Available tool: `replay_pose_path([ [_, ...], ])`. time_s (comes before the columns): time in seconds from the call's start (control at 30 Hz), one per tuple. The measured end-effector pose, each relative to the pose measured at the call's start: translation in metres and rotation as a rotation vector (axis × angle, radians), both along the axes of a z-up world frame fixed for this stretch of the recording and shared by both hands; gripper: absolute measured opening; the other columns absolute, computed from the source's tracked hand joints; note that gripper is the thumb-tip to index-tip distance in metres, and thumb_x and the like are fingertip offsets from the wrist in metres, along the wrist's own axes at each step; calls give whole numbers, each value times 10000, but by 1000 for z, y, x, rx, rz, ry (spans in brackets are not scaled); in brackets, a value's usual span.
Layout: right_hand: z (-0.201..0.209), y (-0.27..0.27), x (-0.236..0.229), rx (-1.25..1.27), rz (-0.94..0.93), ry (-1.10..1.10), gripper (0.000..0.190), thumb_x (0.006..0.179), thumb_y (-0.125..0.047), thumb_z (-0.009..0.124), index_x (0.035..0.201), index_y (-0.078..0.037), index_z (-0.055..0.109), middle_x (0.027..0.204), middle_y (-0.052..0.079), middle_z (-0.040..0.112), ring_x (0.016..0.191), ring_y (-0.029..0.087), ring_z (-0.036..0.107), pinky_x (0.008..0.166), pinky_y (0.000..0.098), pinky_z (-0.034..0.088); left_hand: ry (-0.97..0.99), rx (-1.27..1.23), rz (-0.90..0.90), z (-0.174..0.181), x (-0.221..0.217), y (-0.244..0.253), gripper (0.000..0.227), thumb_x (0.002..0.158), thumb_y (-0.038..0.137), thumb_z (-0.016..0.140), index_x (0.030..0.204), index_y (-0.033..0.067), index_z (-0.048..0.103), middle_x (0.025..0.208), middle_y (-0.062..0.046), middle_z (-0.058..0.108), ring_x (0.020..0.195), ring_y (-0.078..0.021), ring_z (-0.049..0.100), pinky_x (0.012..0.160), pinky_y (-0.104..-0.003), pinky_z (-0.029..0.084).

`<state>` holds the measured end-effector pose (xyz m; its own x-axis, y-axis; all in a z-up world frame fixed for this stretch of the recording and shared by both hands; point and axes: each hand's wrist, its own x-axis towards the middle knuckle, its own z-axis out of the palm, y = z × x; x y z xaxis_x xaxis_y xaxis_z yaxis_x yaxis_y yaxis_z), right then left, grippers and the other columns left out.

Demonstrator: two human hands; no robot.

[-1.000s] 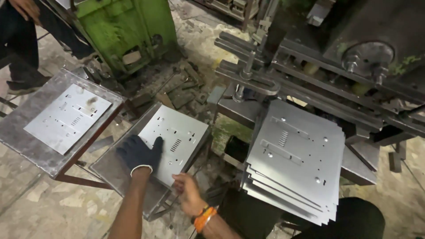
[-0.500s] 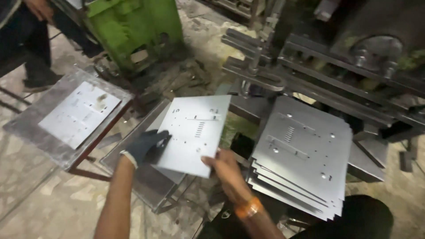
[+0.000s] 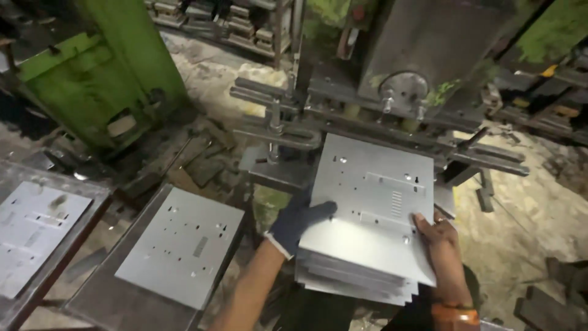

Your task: Feeding metal sheets into a stamping press and stacking the finished parts.

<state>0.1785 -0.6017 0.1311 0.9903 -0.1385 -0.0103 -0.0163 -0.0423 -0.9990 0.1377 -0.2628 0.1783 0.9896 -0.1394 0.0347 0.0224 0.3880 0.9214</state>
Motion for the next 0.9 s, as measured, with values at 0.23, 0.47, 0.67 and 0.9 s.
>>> replay_pose_path([
  [0.23,48,17,42,65,10,151,280,963,-233,676,1113,3,670,940,58,665,780,158,599,710,305,468,268,-126,38,-60,105,-25,430,890,239,783,1213,-41,733,1065,-126,751,890,-213,685,767,-354,546],
  [0.47,13,11,77,-83,31,126,296,934,-247,707,1065,16,675,887,28,663,775,132,583,722,274,452,150,3,177,-56,111,-7,316,888,253,750,1126,46,752,997,-42,746,854,-149,672,735,-322,545],
  [0.67,30,26,69,-108,50,61,322,901,-293,722,1023,4,688,901,14,671,800,112,582,752,253,452,109,-79,223,-50,107,-5,285,888,215,761,1100,25,765,944,-29,752,813,-133,680,720,-308,548],
  [0.9,0,10,79,-141,-27,90,375,926,-306,782,966,25,610,891,-10,618,828,102,559,764,263,453,162,-110,218,-48,105,-7,260,893,206,743,1081,28,767,919,-36,745,777,-145,667,695,-315,540],
])
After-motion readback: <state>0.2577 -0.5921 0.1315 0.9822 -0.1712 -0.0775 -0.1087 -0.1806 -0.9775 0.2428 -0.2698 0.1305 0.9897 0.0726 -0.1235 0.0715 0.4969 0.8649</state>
